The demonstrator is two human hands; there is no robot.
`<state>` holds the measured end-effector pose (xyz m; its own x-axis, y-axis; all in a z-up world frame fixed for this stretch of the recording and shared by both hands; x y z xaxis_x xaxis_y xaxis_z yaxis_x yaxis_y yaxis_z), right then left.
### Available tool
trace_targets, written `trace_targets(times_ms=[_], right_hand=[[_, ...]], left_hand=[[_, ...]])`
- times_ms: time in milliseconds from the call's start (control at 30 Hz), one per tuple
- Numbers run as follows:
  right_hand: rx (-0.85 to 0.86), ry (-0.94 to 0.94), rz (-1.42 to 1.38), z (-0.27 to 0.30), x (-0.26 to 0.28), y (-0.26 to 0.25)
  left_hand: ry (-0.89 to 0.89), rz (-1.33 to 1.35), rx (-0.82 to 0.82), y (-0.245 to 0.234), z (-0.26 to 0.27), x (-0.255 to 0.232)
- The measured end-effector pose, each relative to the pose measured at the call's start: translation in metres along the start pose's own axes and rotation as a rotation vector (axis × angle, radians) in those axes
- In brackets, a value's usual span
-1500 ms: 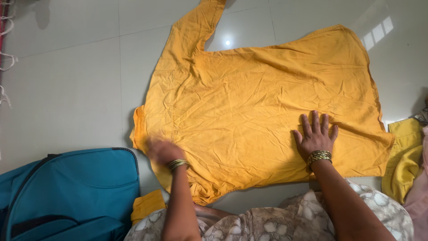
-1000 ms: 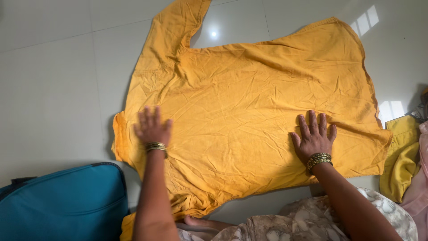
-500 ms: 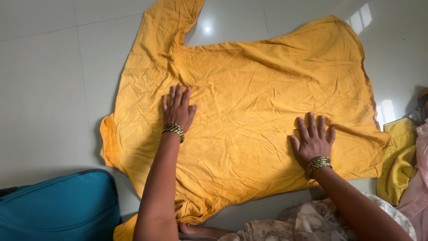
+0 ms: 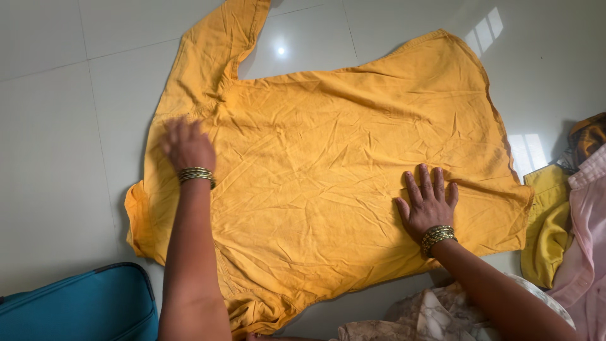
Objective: The person folds a yellow long-sleeved shirt by spreading it on the floor, smoothing the fabric with their hands, and folding the sides and sleeves inward.
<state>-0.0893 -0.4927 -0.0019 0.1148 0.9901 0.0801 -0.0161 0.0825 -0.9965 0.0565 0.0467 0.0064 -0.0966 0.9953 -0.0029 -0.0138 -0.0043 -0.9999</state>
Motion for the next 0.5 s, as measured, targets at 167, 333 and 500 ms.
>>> trace_targets(times_ms=[167, 333, 500], right_hand=[[0.003, 0.003, -0.006, 0.001, -0.002, 0.001], [-0.003, 0.001, 0.017, 0.0, -0.004, 0.005], [0.002, -0.003, 0.035, -0.002, -0.005, 0.006]], left_hand=[[0.415, 0.226, -0.051, 0.021, -0.019, -0.068], [0.099, 0.142, 0.254, -0.013, -0.042, -0.072], [-0.261, 0.054, 0.332, -0.027, -0.04, -0.051]])
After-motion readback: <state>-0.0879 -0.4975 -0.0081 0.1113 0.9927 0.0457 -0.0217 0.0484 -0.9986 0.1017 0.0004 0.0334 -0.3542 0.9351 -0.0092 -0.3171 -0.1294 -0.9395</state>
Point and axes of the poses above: each hand's wrist, its own z-axis away from the middle knuckle, its own y-axis out of the palm, x = y × z, the point moved 4 cm from there along -z, towards the middle knuckle, and after that the axes turned 12 degrees about y, right-handed, at the moved point
